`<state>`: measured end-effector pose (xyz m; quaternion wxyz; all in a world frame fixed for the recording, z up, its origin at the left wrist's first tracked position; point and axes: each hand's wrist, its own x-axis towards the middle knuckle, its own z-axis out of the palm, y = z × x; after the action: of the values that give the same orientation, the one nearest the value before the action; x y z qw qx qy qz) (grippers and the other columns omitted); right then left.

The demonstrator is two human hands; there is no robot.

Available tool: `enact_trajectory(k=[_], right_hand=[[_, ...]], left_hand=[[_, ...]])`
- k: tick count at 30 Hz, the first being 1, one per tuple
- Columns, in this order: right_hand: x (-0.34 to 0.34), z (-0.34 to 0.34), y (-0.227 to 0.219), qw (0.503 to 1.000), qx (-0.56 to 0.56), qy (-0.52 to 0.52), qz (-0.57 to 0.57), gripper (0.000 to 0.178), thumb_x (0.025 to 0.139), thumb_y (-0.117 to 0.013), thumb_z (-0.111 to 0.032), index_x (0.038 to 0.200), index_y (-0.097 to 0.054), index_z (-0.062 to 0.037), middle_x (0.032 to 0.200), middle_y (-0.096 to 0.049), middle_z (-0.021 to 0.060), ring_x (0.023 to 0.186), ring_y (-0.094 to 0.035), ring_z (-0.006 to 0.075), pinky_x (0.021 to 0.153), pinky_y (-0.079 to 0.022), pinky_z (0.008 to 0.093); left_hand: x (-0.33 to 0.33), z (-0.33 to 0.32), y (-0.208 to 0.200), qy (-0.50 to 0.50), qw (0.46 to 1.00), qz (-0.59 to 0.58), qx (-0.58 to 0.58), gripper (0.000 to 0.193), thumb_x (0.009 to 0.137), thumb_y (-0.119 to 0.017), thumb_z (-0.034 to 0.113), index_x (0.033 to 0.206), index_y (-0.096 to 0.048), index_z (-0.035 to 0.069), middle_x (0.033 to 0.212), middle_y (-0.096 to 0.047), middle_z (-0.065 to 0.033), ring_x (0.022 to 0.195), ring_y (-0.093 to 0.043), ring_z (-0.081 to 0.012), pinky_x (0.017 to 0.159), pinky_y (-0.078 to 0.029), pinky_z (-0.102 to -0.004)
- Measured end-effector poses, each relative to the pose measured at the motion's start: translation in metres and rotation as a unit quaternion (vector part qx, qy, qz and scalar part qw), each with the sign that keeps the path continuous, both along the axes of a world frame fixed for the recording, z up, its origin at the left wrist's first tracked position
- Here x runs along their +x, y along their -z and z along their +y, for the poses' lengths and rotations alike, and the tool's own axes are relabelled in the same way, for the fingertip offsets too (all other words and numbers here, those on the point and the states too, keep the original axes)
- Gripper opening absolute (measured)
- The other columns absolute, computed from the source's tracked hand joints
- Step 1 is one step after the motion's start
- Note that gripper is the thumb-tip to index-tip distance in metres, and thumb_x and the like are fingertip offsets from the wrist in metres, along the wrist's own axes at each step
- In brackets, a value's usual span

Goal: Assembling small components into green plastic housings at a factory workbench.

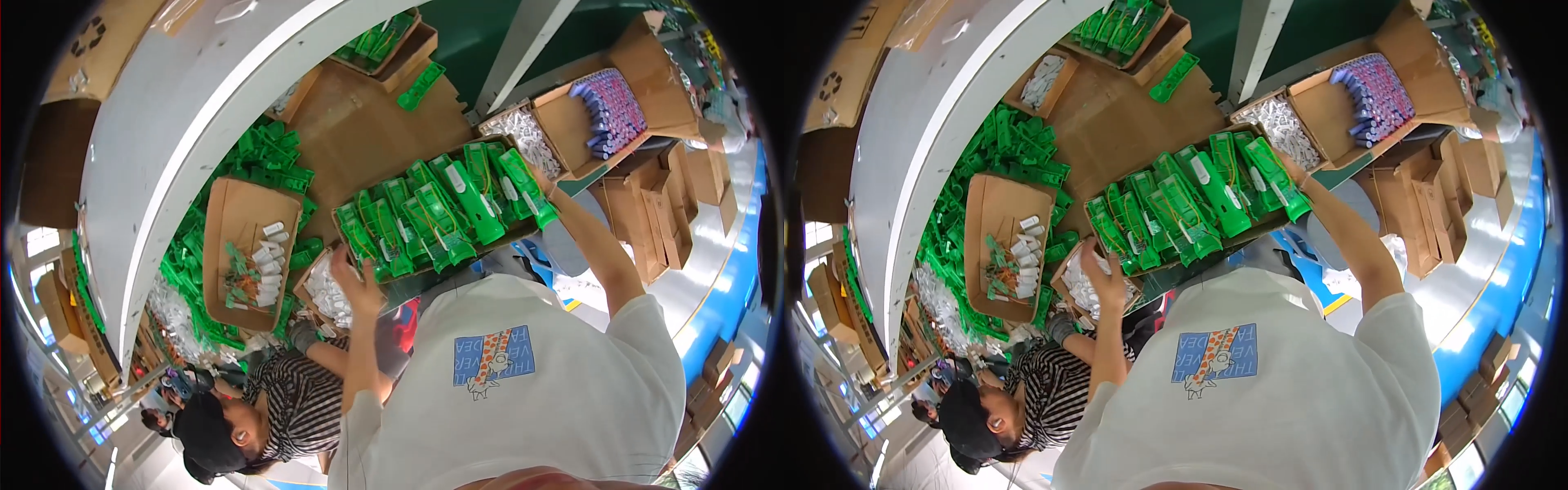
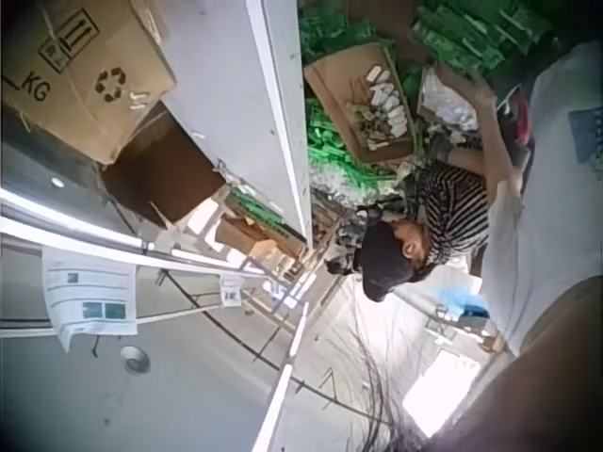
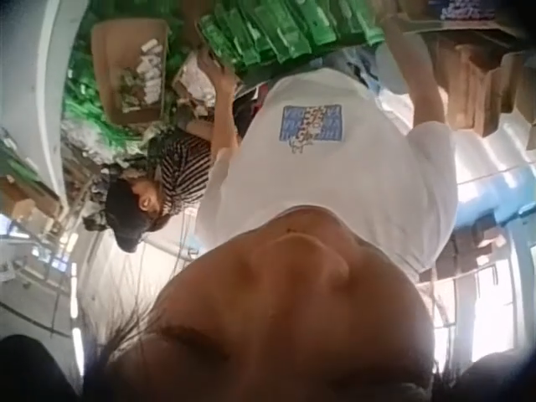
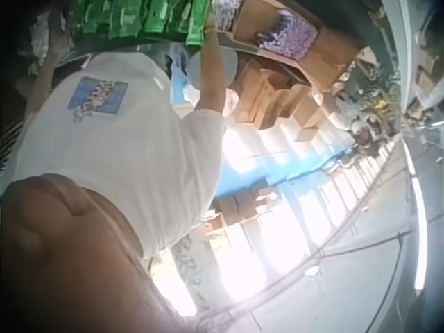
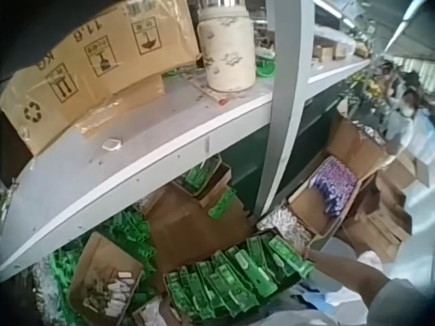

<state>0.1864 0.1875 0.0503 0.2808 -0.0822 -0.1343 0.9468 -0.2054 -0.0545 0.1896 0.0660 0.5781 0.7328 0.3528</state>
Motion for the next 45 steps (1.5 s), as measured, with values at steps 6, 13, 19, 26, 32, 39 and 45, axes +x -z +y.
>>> enact_trajectory(k=[6,13,19,26,32,39,45], right_hand=[[-0.042,-0.007,-0.047,0.959,0.053,0.017,-0.277,0.046,0.098,-0.048,-0.040,0.128,-0.055,-0.0054,0.116,-0.065,0.0072,0.097,-0.063,0.0147,0.085,-0.053,0.0297],[-0.098,0.016,-0.042,0.809,0.229,0.088,-0.533,0.058,0.098,-0.042,-0.051,0.113,-0.064,0.0007,0.107,-0.068,0.0140,0.095,-0.065,0.0205,0.084,-0.051,0.0342],[-0.115,0.051,-0.028,0.598,0.336,0.078,-0.723,0.053,0.098,-0.042,-0.044,0.105,-0.066,0.0029,0.105,-0.066,0.0240,0.097,-0.064,0.0241,0.088,-0.047,0.0388],[-0.016,-0.003,-0.082,0.738,0.274,0.305,-0.535,0.034,0.092,-0.057,-0.028,0.109,-0.067,0.0002,0.095,-0.068,0.0030,0.084,-0.060,0.0136,0.074,-0.049,0.0288],[0.047,-0.063,-0.063,0.770,0.207,0.216,-0.563,0.027,0.091,-0.057,-0.021,0.103,-0.068,0.0002,0.094,-0.068,0.0028,0.084,-0.063,0.0128,0.073,-0.051,0.0271],[0.068,-0.021,-0.085,0.622,0.468,0.149,-0.610,0.017,0.089,-0.059,-0.016,0.096,-0.068,-0.0048,0.087,-0.070,0.0117,0.079,-0.069,0.0199,0.073,-0.054,0.0322],[0.083,0.000,-0.024,0.594,0.610,0.059,-0.521,0.014,0.089,-0.058,-0.015,0.094,-0.066,-0.0051,0.085,-0.068,0.0143,0.077,-0.067,0.0296,0.069,-0.053,0.0383]], left_hand=[[0.038,0.026,0.018,-0.074,0.997,-0.007,-0.021,0.077,0.089,-0.061,0.044,0.146,-0.026,0.007,0.152,-0.003,-0.0276,0.141,-0.007,-0.0456,0.110,-0.017,-0.0539],[0.034,0.027,0.029,-0.159,0.985,0.041,-0.049,0.078,0.086,-0.060,0.051,0.146,-0.029,0.009,0.150,-0.014,-0.0294,0.139,-0.016,-0.0459,0.110,-0.017,-0.0576],[0.042,0.034,0.038,-0.203,0.973,0.045,-0.098,0.082,0.087,-0.055,0.058,0.147,-0.027,0.009,0.151,-0.010,-0.0287,0.140,-0.012,-0.0450,0.109,-0.015,-0.0590],[0.075,0.045,0.011,-0.216,0.971,0.088,-0.055,0.067,0.093,-0.051,0.048,0.143,-0.031,0.006,0.152,-0.010,-0.0250,0.141,-0.008,-0.0401,0.109,-0.013,-0.0579],[0.140,0.082,0.002,0.168,0.983,-0.036,0.060,0.038,0.085,-0.060,0.009,0.120,-0.050,-0.001,0.115,-0.051,-0.0211,0.107,-0.047,-0.0363,0.093,-0.038,-0.0433],[0.224,0.168,0.016,0.014,0.981,0.173,-0.091,0.061,0.081,-0.068,0.043,0.118,-0.051,-0.002,0.102,-0.058,-0.0174,0.100,-0.051,-0.0366,0.082,-0.040,-0.0452],[0.226,0.172,0.032,-0.157,0.941,0.256,-0.153,0.072,0.068,-0.073,0.044,0.121,-0.051,0.000,0.106,-0.061,-0.0163,0.104,-0.051,-0.0345,0.083,-0.037,-0.0481]])
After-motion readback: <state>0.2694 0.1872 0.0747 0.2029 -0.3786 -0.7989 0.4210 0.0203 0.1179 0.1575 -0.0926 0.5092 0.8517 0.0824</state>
